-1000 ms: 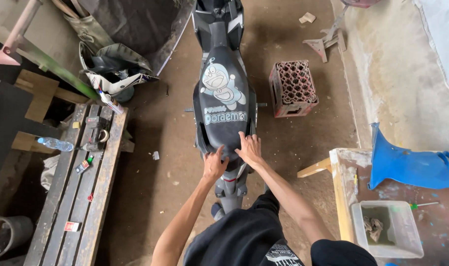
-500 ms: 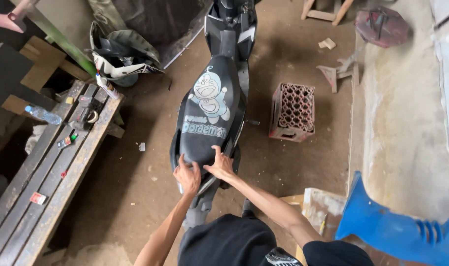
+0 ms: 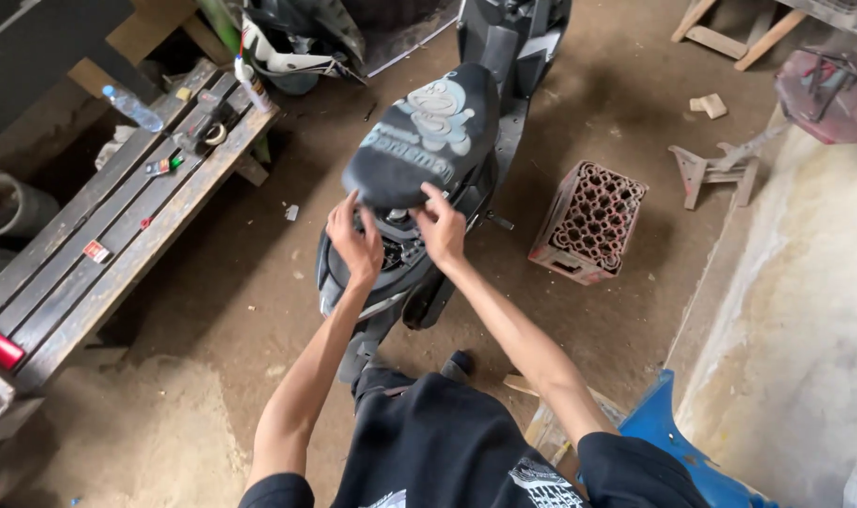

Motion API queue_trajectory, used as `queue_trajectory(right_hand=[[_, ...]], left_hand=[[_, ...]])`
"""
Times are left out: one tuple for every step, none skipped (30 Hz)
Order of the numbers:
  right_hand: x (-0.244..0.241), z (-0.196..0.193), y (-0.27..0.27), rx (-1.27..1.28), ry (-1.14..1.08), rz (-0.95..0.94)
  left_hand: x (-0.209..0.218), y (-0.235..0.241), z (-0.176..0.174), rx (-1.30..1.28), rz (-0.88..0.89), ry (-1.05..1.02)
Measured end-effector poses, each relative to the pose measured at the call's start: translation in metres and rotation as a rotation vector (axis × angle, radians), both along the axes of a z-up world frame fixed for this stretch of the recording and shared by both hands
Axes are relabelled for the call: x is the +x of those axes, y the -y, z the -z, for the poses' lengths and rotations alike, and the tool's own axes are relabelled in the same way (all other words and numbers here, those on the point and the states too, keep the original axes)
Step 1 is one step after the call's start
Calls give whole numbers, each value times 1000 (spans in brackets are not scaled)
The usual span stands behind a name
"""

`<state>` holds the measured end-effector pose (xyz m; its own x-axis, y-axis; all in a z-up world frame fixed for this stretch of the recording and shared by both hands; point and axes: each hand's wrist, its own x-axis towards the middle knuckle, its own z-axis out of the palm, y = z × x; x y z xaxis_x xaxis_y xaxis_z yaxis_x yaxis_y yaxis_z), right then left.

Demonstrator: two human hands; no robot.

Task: Repair a motorcycle by removing and installing screws on the body panels and seat using a screwdriver

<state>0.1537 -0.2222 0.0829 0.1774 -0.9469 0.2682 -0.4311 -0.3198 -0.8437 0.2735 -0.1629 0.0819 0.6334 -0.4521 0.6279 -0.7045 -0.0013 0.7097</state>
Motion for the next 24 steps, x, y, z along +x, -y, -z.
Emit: queue_trajectory(right_hand=[[0,0,11,3,-1,-9],[2,0,24,-97,-24,21],[5,-1,36,-196,-46,51],[6,-6,39,-191,-45,53],[8,-12,44,-229,-56,58],[11,-20,53,-276,-65,67],[13,-22,57,-281,-61,73],[14,-24,60,-284,-55,74],[15,-27,63,-287,-50,76],[17,-35,60,-288,-51,79],[19,-44,57,-244,15,98],[24,-55,60,-203,82,115],[25,-56,65,-206,81,118],[24,-57,67,-186,115,119],[23,-58,68,-166,148,120],[22,-59,70,-173,147,125],[21,-61,73,-161,137,131],[18,-61,72,-145,128,141],[17,-62,74,-150,127,150],[17,-64,77,-124,152,126],[17,-65,81,-99,177,101],[16,-64,83,-103,178,110],[16,-63,85,-100,154,109],[15,-62,87,-97,129,107]], left_hand=[[1,4,-5,3,-9,-1],[4,9,-10,-30,67,7],[9,15,-15,-63,143,14],[12,15,-21,-59,145,15],[16,16,-27,-59,186,-22],[21,23,-35,-69,231,-56],[27,22,-34,-74,236,-51],[33,21,-34,-59,224,-15],[39,19,-33,-45,212,22],[44,17,-31,-46,215,21],[51,16,-29,-18,217,40],[60,20,-29,8,217,60],[67,23,-25,4,220,60],[71,23,-20,49,249,54],[76,22,-15,93,278,47],[80,22,-20,86,283,47],[84,22,-25,163,345,16],[86,20,-29,244,410,-14],[90,21,-30,240,420,-12],[94,23,-31,285,460,-13],[98,27,-31,331,499,-13],[101,25,-31,328,508,-10],[103,24,-31,338,519,-19],[105,23,-31,348,531,-29]])
